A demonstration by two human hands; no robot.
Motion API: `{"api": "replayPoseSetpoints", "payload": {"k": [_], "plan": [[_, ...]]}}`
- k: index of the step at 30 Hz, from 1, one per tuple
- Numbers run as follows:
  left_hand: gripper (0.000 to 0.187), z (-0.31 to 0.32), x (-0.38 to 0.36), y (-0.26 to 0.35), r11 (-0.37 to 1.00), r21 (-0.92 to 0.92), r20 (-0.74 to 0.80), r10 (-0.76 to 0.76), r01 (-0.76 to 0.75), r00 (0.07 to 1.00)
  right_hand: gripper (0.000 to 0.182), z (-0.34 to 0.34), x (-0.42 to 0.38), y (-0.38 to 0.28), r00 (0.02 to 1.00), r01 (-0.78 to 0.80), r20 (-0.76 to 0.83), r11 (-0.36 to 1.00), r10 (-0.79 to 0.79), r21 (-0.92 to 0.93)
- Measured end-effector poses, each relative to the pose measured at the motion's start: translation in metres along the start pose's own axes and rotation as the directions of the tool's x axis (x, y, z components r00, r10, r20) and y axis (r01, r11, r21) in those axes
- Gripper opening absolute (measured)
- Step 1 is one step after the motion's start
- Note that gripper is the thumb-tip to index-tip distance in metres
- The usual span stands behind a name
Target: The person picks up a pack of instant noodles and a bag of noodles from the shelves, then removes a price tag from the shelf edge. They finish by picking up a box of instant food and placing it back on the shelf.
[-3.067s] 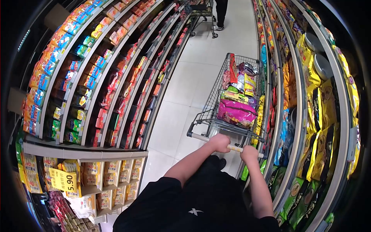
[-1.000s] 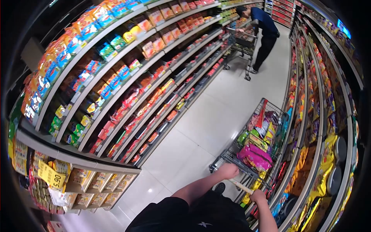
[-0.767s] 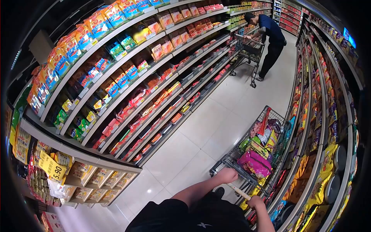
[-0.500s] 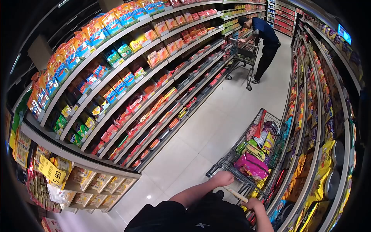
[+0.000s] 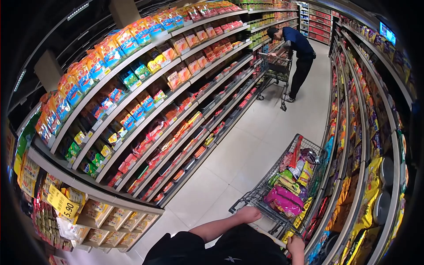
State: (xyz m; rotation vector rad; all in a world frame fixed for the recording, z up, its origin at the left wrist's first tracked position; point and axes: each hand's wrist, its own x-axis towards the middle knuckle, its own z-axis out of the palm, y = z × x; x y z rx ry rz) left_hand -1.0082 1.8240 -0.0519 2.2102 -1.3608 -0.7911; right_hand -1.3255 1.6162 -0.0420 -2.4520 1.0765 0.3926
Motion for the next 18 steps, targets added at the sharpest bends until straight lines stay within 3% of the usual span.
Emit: {"api": "replayPoseSetpoints", "payload": {"k": [1,4,6,8,10,12,13,14,16,18], "plan": [[0.045,-0.002,-0.003,0.002,1.0,0.005,0.008,0.007,-0.007,1.0,0.032,0.011,-0.004,0.01,0.996,0.023,-0.078,0.995,-0.031,-0.1],[0.043,-0.008,-0.011,0.006,0.999,-0.011,0.092,-0.041,0.042,0.995,0.03,0.031,-0.007,0.019,0.997,0.0,-0.072,0.999,-0.004,-0.054],[0.041,-0.011,-0.016,0.009,0.997,-0.01,0.082,-0.069,0.07,0.994,0.03,0.042,-0.011,0.014,0.977,0.049,-0.208,0.997,-0.037,0.056],[0.039,0.004,-0.013,-0.007,0.992,-0.01,0.086,-0.125,0.127,0.988,0.033,0.041,-0.009,0.004,0.98,-0.023,-0.194,0.998,0.033,0.054],[0.039,0.014,-0.013,-0.017,0.995,-0.012,0.001,-0.097,0.097,0.995,0.034,0.038,-0.013,-0.001,0.963,-0.006,-0.265,0.99,0.043,0.14],[0.042,0.008,-0.01,-0.015,0.99,0.082,0.058,-0.118,0.113,0.991,0.031,0.019,-0.023,-0.008,0.952,0.094,-0.304,0.966,-0.017,0.24],[0.042,0.007,-0.011,-0.013,0.991,0.097,0.023,-0.09,0.088,0.996,0.028,0.022,-0.022,-0.005,0.95,0.112,-0.311,0.946,-0.013,0.305],[0.042,0.006,-0.009,-0.008,0.993,0.116,0.084,-0.03,0.02,0.996,0.026,0.021,-0.021,-0.002,0.946,0.149,-0.323,0.92,-0.027,0.362],[0.041,0.003,-0.012,-0.001,0.994,0.066,-0.014,-0.083,0.083,0.996,0.024,-0.022,-0.03,-0.018,0.916,0.138,-0.38,0.789,0.128,0.598],[0.043,0.002,-0.01,0.001,0.995,0.083,0.0,-0.057,0.057,0.998,0.022,-0.067,-0.037,-0.03,0.854,0.086,-0.389,0.642,0.347,0.762]]}}
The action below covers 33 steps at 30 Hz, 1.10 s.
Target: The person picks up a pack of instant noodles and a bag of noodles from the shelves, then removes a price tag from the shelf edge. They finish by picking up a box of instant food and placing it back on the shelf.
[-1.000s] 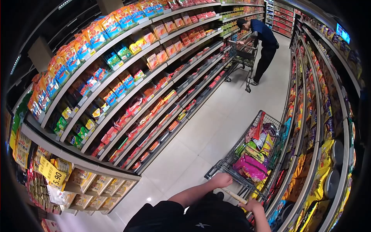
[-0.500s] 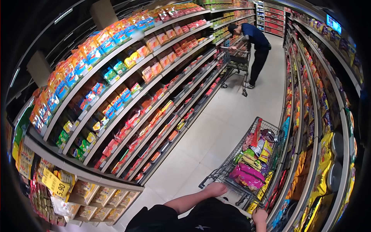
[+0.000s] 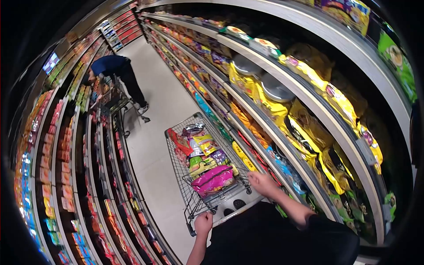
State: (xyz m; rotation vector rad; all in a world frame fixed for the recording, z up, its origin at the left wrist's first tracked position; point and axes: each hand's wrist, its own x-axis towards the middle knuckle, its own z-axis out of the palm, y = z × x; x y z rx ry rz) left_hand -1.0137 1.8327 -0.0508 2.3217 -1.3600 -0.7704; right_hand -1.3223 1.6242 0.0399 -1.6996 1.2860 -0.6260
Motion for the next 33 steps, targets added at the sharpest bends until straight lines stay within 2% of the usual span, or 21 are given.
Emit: {"api": "replayPoseSetpoints", "payload": {"k": [2,4,6,8,9,12,14,18,26,33], "plan": [[0.044,0.007,0.002,-0.008,1.0,0.009,-0.028,0.03,-0.03,0.999,0.021,-0.009,0.024,0.003,0.973,0.092,-0.222,0.991,-0.067,0.102],[0.044,0.006,0.0,-0.006,0.999,0.0,0.0,0.047,-0.047,0.999,0.019,-0.038,0.037,-0.034,0.91,0.234,-0.399,0.937,-0.116,0.26],[0.043,0.007,0.005,-0.007,0.999,-0.027,-0.012,0.039,-0.04,0.999,0.014,-0.059,0.057,-0.039,0.876,0.339,-0.473,0.818,-0.094,0.465],[0.044,0.008,0.007,-0.01,0.998,-0.016,0.004,0.062,-0.062,0.998,0.018,-0.093,0.058,-0.068,0.897,0.3,-0.442,0.723,0.008,0.622],[0.044,0.008,0.007,-0.009,0.999,-0.021,0.017,0.04,-0.04,0.999,0.028,-0.109,0.059,-0.079,0.92,0.228,-0.385,0.692,0.078,0.685],[0.043,0.007,0.007,-0.004,0.999,-0.022,0.016,0.044,-0.044,0.999,0.044,-0.138,0.083,-0.096,0.934,0.187,-0.335,0.632,0.122,0.752],[0.043,0.004,0.007,-0.005,0.999,-0.051,0.068,0.003,0.0,0.998,0.049,-0.152,0.105,-0.106,0.944,0.158,-0.302,0.616,0.136,0.771],[0.044,0.004,0.006,-0.006,0.996,-0.084,0.062,0.009,-0.004,0.998,0.06,-0.168,0.154,-0.113,0.952,0.069,-0.219,0.551,0.211,0.832],[0.045,0.007,0.009,-0.015,0.996,-0.078,0.026,0.039,-0.037,0.999,0.062,-0.169,0.199,-0.104,0.94,-0.056,-0.125,0.502,0.319,0.863],[0.045,0.003,0.007,-0.009,0.994,-0.095,-0.025,0.052,-0.054,0.998,0.055,-0.163,0.211,-0.1,0.931,0.045,-0.217,0.501,0.292,0.864]]}}
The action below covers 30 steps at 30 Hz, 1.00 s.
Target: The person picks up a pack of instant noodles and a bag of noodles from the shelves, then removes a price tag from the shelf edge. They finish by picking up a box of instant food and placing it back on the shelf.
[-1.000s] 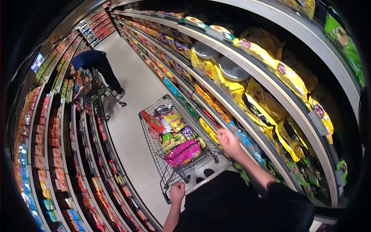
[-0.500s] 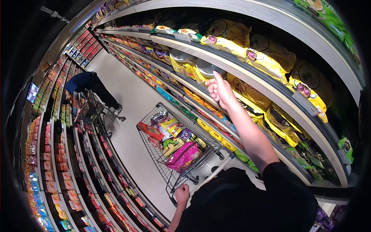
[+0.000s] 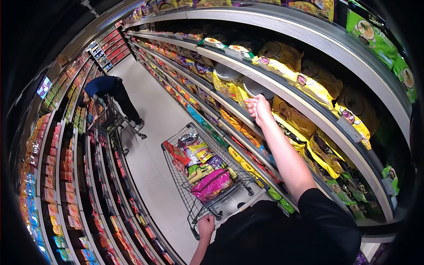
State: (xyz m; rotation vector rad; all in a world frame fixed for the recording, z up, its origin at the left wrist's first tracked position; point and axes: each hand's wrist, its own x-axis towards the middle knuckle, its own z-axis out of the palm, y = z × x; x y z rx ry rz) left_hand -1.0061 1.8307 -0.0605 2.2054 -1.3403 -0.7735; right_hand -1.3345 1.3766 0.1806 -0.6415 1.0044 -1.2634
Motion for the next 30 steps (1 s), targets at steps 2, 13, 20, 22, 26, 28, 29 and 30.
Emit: {"api": "replayPoseSetpoints", "payload": {"k": [2,13,20,22,26,28,29,30], "plan": [[0.045,0.0,-0.002,-0.002,1.0,0.019,-0.008,0.004,-0.004,1.0,0.054,0.002,-0.001,0.0,1.0,0.014,-0.018,1.0,-0.014,0.002],[0.044,-0.006,-0.004,0.007,0.997,-0.021,0.018,-0.071,0.071,0.997,0.058,0.038,0.003,0.007,0.996,-0.041,0.076,0.997,0.046,-0.062],[0.043,-0.005,-0.001,0.002,0.998,0.01,0.003,-0.062,0.062,0.998,0.026,0.072,0.006,0.022,0.965,0.09,0.26,0.974,-0.034,-0.208],[0.043,-0.003,0.0,-0.003,0.999,0.018,-0.03,-0.041,0.041,0.999,0.025,0.069,-0.033,0.051,0.93,0.251,0.349,0.895,-0.117,-0.369],[0.042,-0.004,0.001,-0.006,0.999,0.04,-0.075,-0.01,0.013,0.997,0.021,-0.004,-0.096,0.17,0.652,0.753,0.729,0.293,-0.209,-0.589],[0.041,-0.006,0.002,-0.008,0.999,0.053,-0.08,0.003,0.001,0.997,0.024,-0.041,-0.136,0.201,0.758,0.649,0.624,-0.12,0.191,-0.751],[0.041,-0.006,0.001,-0.008,0.999,0.051,-0.083,-0.006,0.01,0.997,0.025,-0.063,-0.148,0.216,0.728,0.672,0.615,-0.14,0.303,-0.727],[0.041,-0.008,0.003,-0.008,0.999,0.044,-0.097,0.002,0.003,0.995,0.028,-0.085,-0.155,0.236,0.744,0.643,0.56,-0.162,0.364,-0.749]]}}
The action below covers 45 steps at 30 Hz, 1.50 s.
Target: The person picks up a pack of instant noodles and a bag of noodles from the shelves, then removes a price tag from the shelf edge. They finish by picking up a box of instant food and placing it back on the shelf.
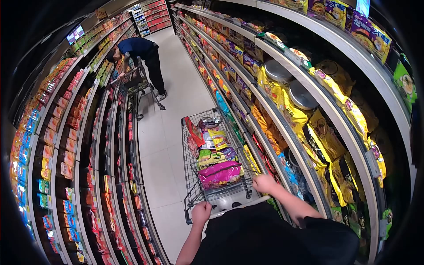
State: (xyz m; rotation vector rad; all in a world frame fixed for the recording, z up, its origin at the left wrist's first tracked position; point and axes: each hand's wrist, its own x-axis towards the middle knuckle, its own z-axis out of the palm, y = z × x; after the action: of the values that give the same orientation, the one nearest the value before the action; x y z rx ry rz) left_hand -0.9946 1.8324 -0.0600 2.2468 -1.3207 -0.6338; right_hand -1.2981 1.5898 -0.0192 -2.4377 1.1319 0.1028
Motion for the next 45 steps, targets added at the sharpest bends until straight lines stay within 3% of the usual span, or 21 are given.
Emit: {"api": "replayPoseSetpoints", "payload": {"k": [2,6,15,23,33,36,39,45], "plan": [[0.043,-0.003,0.006,0.002,1.0,0.016,0.005,-0.006,0.006,1.0,0.03,0.035,-0.021,0.008,0.994,-0.112,0.005,0.992,0.112,0.065],[0.046,-0.007,0.01,0.002,0.998,0.043,0.095,-0.054,0.05,0.994,0.037,0.051,-0.025,0.001,0.988,-0.157,0.001,0.987,0.157,0.032],[0.049,-0.008,0.015,-0.006,0.984,0.142,0.199,-0.137,0.11,0.97,0.039,0.064,-0.028,-0.005,0.975,-0.222,0.007,0.973,0.222,0.064],[0.046,-0.011,0.007,-0.005,0.981,0.132,0.194,-0.164,0.14,0.967,0.036,0.071,-0.034,-0.008,0.976,-0.212,-0.043,0.975,0.215,0.062],[0.042,-0.003,-0.022,-0.002,0.994,0.095,0.116,-0.073,0.062,0.991,0.028,0.071,-0.06,-0.012,0.975,-0.194,-0.101,0.979,0.199,0.062],[0.039,0.003,-0.035,-0.005,0.994,0.093,0.025,0.048,-0.051,0.999,0.026,0.076,-0.069,-0.011,0.976,-0.163,-0.138,0.986,0.166,0.036],[0.039,0.005,-0.049,-0.007,0.995,0.079,0.03,0.064,-0.066,0.998,0.026,0.08,-0.081,-0.013,0.973,-0.169,-0.152,0.985,0.174,0.045],[0.038,-0.002,-0.048,-0.004,0.987,0.082,0.034,0.135,-0.138,0.99,0.026,0.082,-0.08,-0.015,0.962,-0.257,-0.071,0.963,0.262,0.077]]}}
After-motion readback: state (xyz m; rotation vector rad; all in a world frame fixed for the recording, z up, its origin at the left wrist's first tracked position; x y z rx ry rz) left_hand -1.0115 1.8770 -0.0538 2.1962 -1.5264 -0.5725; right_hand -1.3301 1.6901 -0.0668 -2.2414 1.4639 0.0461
